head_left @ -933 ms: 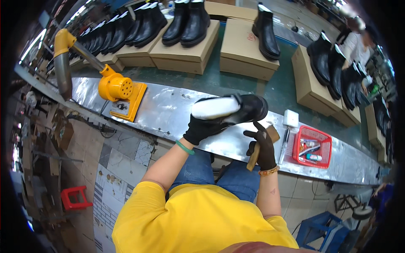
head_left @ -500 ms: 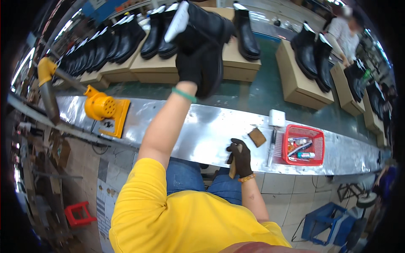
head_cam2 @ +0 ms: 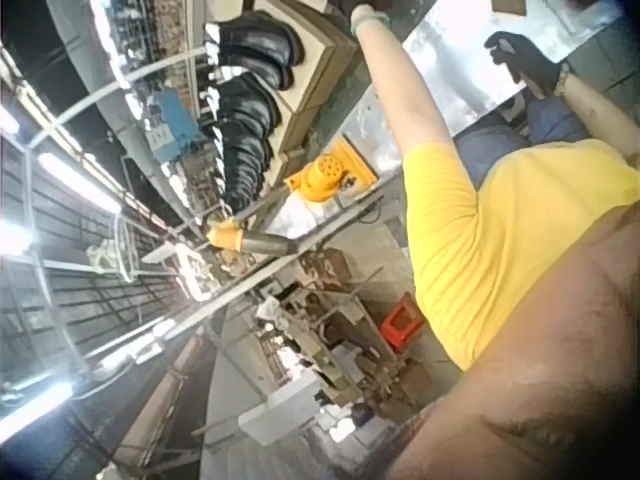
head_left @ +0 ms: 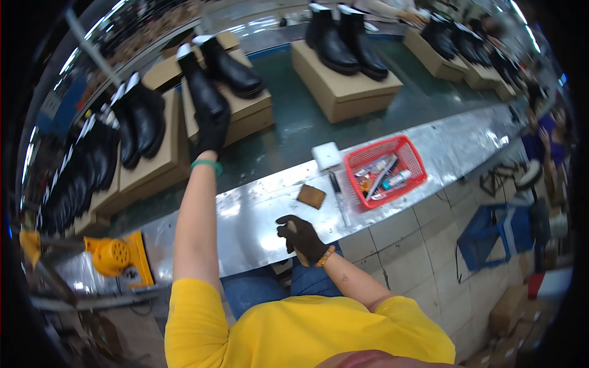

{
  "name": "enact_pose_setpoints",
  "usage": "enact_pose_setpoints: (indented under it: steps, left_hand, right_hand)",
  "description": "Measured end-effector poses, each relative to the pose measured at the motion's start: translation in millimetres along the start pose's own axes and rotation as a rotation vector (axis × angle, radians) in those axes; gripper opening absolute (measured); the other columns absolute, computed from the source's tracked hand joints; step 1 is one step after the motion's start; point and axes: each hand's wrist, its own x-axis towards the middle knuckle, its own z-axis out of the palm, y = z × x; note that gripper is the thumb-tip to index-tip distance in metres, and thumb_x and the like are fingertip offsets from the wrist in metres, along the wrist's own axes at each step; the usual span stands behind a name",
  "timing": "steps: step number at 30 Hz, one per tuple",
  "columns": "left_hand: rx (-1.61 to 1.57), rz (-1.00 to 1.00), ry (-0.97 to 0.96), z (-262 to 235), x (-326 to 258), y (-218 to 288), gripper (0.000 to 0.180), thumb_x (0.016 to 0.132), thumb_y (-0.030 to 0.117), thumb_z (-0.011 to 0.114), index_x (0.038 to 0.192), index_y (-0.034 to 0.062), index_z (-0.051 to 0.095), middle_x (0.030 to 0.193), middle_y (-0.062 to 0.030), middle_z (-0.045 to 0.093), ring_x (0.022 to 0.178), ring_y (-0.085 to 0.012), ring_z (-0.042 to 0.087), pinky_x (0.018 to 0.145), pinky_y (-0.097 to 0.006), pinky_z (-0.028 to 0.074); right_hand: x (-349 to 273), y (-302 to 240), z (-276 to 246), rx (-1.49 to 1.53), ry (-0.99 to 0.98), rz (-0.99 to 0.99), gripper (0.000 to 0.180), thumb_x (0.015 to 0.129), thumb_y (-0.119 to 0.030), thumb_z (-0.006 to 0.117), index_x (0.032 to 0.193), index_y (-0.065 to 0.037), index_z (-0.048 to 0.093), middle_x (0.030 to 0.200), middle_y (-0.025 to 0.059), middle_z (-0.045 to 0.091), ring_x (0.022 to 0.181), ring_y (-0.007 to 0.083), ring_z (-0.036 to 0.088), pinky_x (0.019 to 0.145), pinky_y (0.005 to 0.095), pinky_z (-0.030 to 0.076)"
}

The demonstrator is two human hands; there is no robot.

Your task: The person picks up black leather boots from a conveyor belt and rubs them with a small rectangular block. They handle the boots one at a time, rotating them to treat different surfaces before placing them back on the belt. The person wears gloves and works at a metal workstation.

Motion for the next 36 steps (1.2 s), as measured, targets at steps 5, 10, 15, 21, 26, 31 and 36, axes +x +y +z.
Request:
enact_pose_setpoints:
  steps: [5,10,15,21,26,31,36]
  left_hand:
    - [0.154,0.100,-0.120,-25.0,-75.8,20.2,0.083,0.084,0.042,0.061,0.145,0.0059,0.018,0.145,-0.0278,0.023,0.135,-0.0415,0.022,0.111,-0.041,0.022]
    - [0.745,0.068,-0.438,5.0,-175.9,-23.3,0.066,0.091,0.050,0.041,0.143,0.0121,0.029,0.148,-0.0198,0.026,0.136,-0.0353,0.027,0.110,-0.055,0.016]
    - [0.710,0.055,-0.381,-21.2,-207.8,3.7,0.060,0.091,0.052,0.039,0.138,0.0150,0.040,0.146,-0.0141,0.034,0.136,-0.0332,0.028,0.110,-0.057,0.009]
    - [0.655,0.054,-0.362,-27.9,-211.6,3.3,0.061,0.090,0.053,0.040,0.137,0.0143,0.043,0.143,-0.0122,0.039,0.134,-0.0312,0.031,0.110,-0.057,0.008]
    - [0.632,0.081,-0.333,-26.4,-214.3,-3.5,0.061,0.089,0.053,0.041,0.135,0.0128,0.045,0.139,-0.0114,0.043,0.131,-0.0308,0.035,0.110,-0.056,0.009]
    - [0.616,0.097,-0.303,-32.3,-216.9,-7.5,0.062,0.089,0.054,0.042,0.134,0.0115,0.046,0.137,-0.0114,0.046,0.129,-0.0311,0.037,0.110,-0.056,0.011]
    - [0.561,0.098,-0.284,-35.4,-219.1,-5.7,0.062,0.087,0.053,0.044,0.132,0.0110,0.048,0.134,-0.0105,0.048,0.128,-0.0305,0.038,0.110,-0.055,0.013]
  right_hand:
    - [-3.9,-7.0,4.4,0.022,0.041,0.004,0.019,0.088,-0.023,0.061,0.094,-0.006,0.060,0.072,0.0024,0.057,0.048,0.0089,0.051,0.042,0.0245,0.042]
    - [-5.4,-10.4,3.2,-0.022,0.003,0.016,0.017,0.087,-0.021,0.060,0.091,-0.004,0.057,0.071,0.0019,0.055,0.047,0.0088,0.051,0.043,0.0240,0.044]
    - [-3.6,-10.2,6.4,-0.061,0.006,0.008,0.016,0.087,-0.021,0.061,0.089,-0.005,0.057,0.069,0.0017,0.055,0.046,0.0092,0.051,0.043,0.0246,0.044]
    - [-2.7,-14.6,14.4,-0.141,0.079,0.024,0.016,0.087,-0.020,0.061,0.090,-0.005,0.057,0.070,0.0031,0.057,0.046,0.0108,0.054,0.043,0.0266,0.047]
    - [-3.2,-13.5,16.7,-0.156,0.077,-0.007,0.017,0.087,-0.021,0.060,0.090,-0.004,0.057,0.070,0.0037,0.057,0.046,0.0117,0.054,0.043,0.0274,0.047]
    - [-0.8,-8.6,19.2,-0.133,0.082,-0.010,0.017,0.087,-0.021,0.060,0.090,-0.004,0.057,0.071,0.0038,0.057,0.046,0.0124,0.054,0.043,0.0281,0.046]
    - [-0.2,-5.0,19.6,-0.080,0.086,-0.009,0.013,0.088,-0.018,0.058,0.091,-0.005,0.057,0.071,0.0036,0.056,0.048,0.0122,0.053,0.042,0.0278,0.045]
